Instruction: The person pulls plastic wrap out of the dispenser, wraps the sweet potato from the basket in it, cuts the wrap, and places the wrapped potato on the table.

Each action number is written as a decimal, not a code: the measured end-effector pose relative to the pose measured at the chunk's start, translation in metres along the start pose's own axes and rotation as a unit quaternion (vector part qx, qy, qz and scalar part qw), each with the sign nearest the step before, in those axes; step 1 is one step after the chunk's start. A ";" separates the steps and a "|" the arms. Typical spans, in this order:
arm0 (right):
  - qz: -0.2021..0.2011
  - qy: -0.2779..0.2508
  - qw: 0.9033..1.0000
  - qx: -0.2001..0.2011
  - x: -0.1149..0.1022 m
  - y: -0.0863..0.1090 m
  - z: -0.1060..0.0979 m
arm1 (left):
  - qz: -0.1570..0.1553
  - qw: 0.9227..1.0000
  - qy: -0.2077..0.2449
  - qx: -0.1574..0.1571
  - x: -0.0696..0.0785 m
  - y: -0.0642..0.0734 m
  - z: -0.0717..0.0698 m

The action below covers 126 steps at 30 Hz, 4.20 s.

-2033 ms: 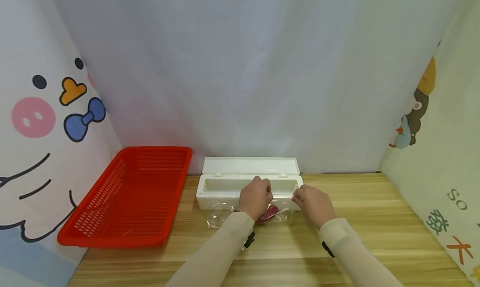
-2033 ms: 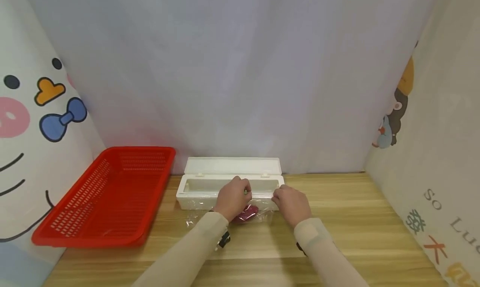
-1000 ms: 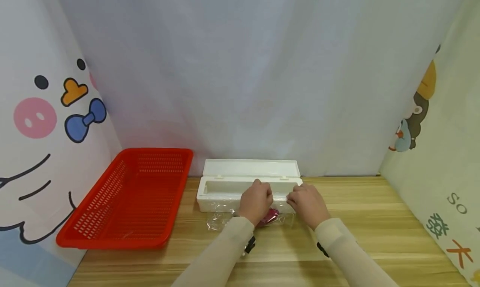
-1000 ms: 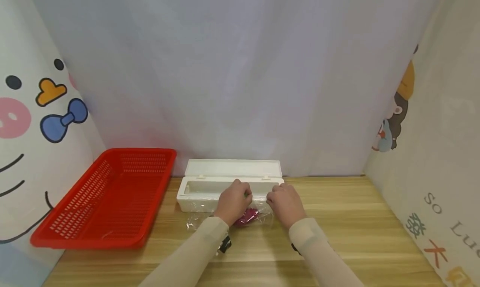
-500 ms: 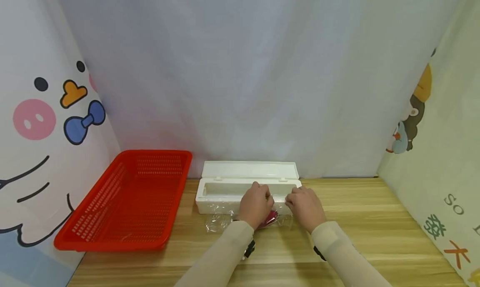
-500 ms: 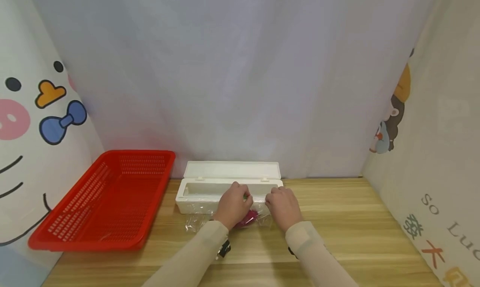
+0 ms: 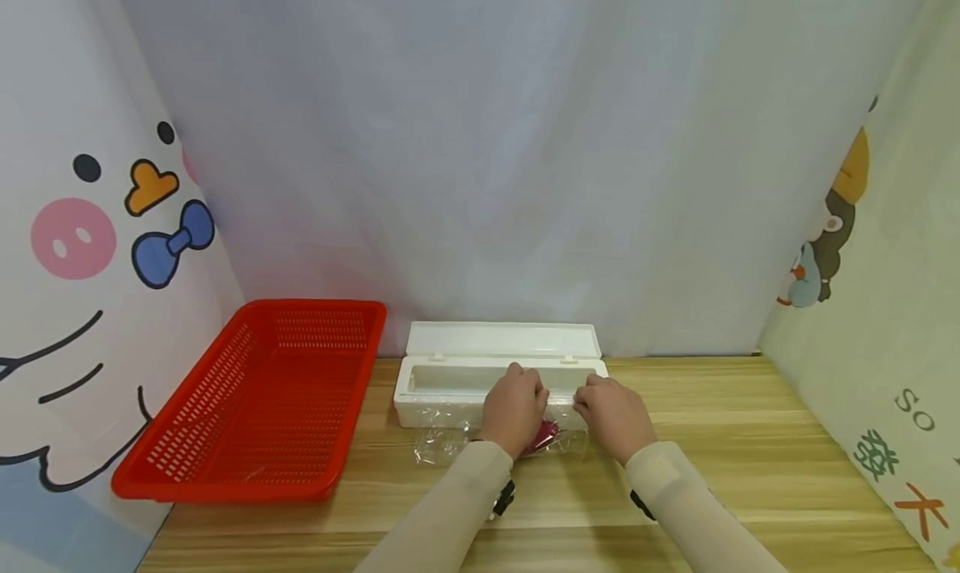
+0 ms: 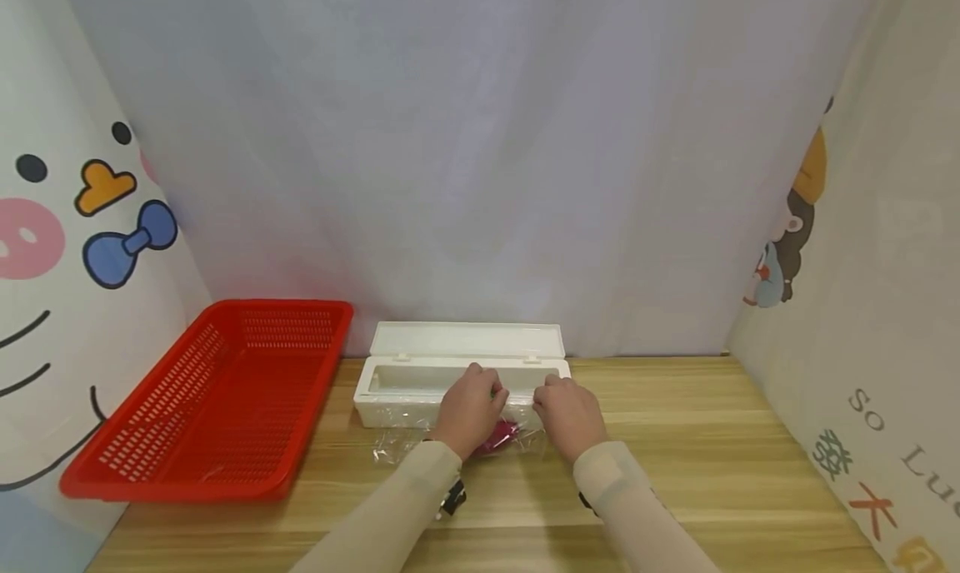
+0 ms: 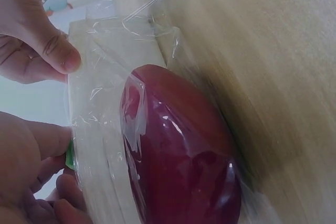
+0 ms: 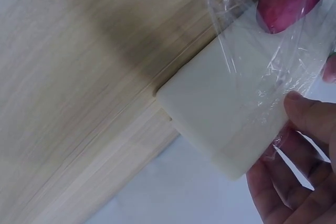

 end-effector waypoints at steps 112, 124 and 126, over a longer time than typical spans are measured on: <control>0.050 -0.032 0.998 0.008 0.000 0.003 -0.001 | -0.021 1.000 0.000 0.018 -0.023 0.012 -0.006; 0.051 -0.029 0.998 -0.002 -0.001 0.002 -0.002 | -0.016 1.000 0.005 0.026 -0.026 0.012 -0.003; 0.052 -0.029 0.998 -0.004 -0.001 0.002 -0.002 | -0.018 1.000 0.007 0.023 -0.026 0.012 -0.004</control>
Point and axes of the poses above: each hand's wrist, its own y-axis away from the middle knuckle, its own z-axis out of the palm, x = y × z, the point moved 3 cm from there along -y, towards the middle knuckle, and after that the axes turned 1 degree about -y, right-handed, at the moved point
